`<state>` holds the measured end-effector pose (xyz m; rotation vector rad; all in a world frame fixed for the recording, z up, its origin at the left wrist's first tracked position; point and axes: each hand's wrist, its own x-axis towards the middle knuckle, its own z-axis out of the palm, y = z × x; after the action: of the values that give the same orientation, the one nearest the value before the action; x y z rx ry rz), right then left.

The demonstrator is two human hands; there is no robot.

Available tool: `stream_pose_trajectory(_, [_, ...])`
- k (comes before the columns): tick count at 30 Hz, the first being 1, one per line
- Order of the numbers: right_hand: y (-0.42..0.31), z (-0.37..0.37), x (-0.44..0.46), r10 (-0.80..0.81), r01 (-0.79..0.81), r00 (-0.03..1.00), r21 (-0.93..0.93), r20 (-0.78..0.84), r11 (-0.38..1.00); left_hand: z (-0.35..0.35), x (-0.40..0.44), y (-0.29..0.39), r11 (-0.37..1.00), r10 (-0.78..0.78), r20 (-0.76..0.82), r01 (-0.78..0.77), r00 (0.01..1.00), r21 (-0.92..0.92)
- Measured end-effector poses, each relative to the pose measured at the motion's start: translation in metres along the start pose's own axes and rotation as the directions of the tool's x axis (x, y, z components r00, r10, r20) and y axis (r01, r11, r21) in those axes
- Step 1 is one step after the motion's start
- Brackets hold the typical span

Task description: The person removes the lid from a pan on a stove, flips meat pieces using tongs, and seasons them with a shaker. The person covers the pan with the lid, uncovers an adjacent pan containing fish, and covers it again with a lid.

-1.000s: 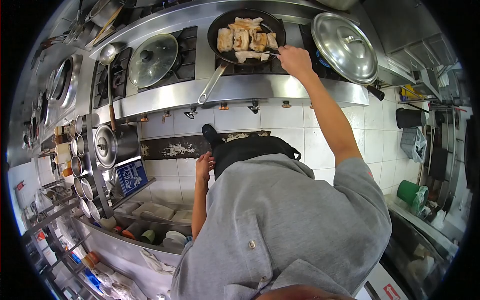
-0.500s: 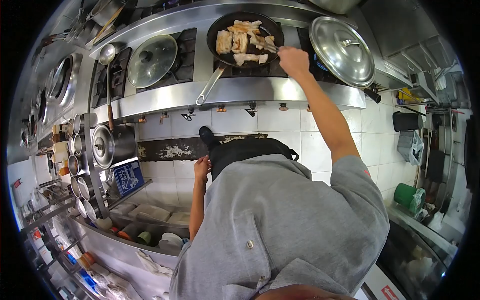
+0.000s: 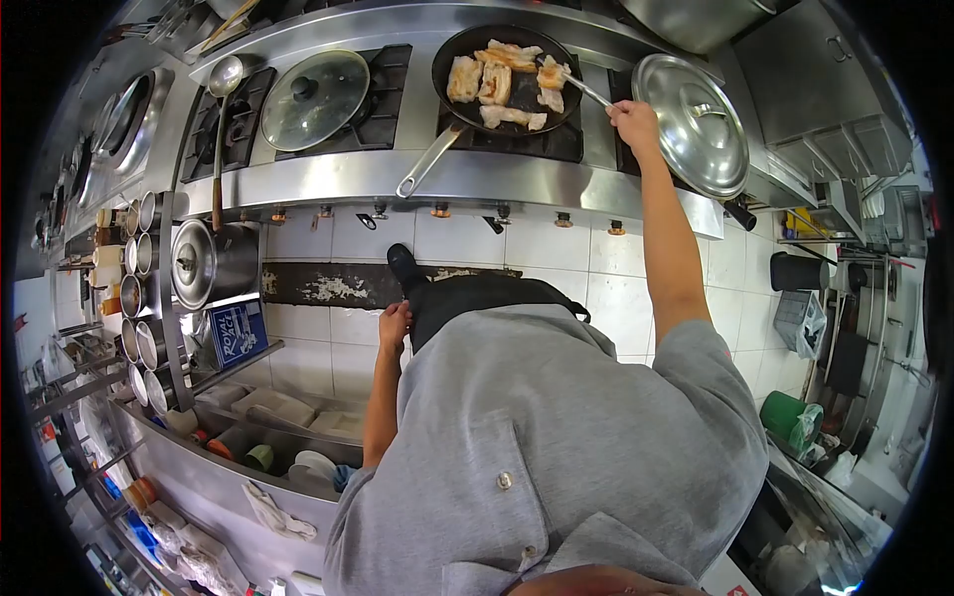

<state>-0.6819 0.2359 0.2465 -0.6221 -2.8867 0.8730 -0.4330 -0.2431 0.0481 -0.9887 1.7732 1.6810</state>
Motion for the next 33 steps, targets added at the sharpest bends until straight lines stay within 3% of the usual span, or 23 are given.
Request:
stream_pose_trajectory(5, [-0.023, 0.009, 0.007, -0.153, 0.149, 0.988, -0.09, -0.036, 0.985, -0.001, -0.001, 0.004, 0.999, 0.001, 0.017, -0.001, 1.0, 0.036])
stream_pose_trajectory(9, [-0.045, 0.023, 0.006, -0.074, 0.071, 0.994, -0.034, -0.085, 0.997, 0.0, 0.004, 0.002, 0.999, -0.009, 0.016, 0.008, 1.0, 0.039])
stream_pose_trajectory(11, [-0.048, 0.033, 0.002, 0.06, -0.046, 0.993, 0.133, -0.105, 0.99, -0.001, 0.004, 0.0, 1.0, -0.002, 0.015, 0.002, 1.0, 0.001])
stream_pose_trajectory(16, [-0.047, 0.039, -0.018, 0.168, -0.168, 0.985, 0.014, -0.049, 0.986, -0.003, 0.002, -0.005, 1.0, -0.01, -0.001, 0.01, 1.0, 0.009])
stream_pose_trajectory(19, [-0.043, 0.042, -0.024, 0.16, -0.168, 0.977, -0.049, -0.139, 0.985, -0.005, 0.004, -0.011, 1.0, -0.018, -0.006, 0.018, 1.0, 0.023])
stream_pose_trajectory(22, [-0.047, 0.037, -0.033, 0.184, -0.184, 0.983, -0.102, -0.009, 0.978, -0.004, 0.004, -0.009, 0.999, -0.022, -0.009, 0.022, 1.0, 0.045])
stream_pose_trajectory(24, [-0.059, 0.037, -0.046, 0.129, -0.132, 0.991, -0.271, -0.03, 0.953, -0.004, 0.007, -0.009, 0.998, -0.022, -0.012, 0.023, 1.0, 0.06])
stream_pose_trajectory(27, [-0.069, 0.033, -0.049, 0.078, -0.049, 0.994, -0.309, 0.08, 0.95, -0.005, 0.012, -0.014, 0.996, 0.006, -0.005, -0.006, 1.0, 0.086])
stream_pose_trajectory(33, [-0.08, 0.008, -0.055, 0.051, -0.005, 0.992, -0.37, 0.115, 0.929, -0.007, 0.015, -0.017, 0.993, 0.035, -0.018, -0.033, 0.999, 0.111])
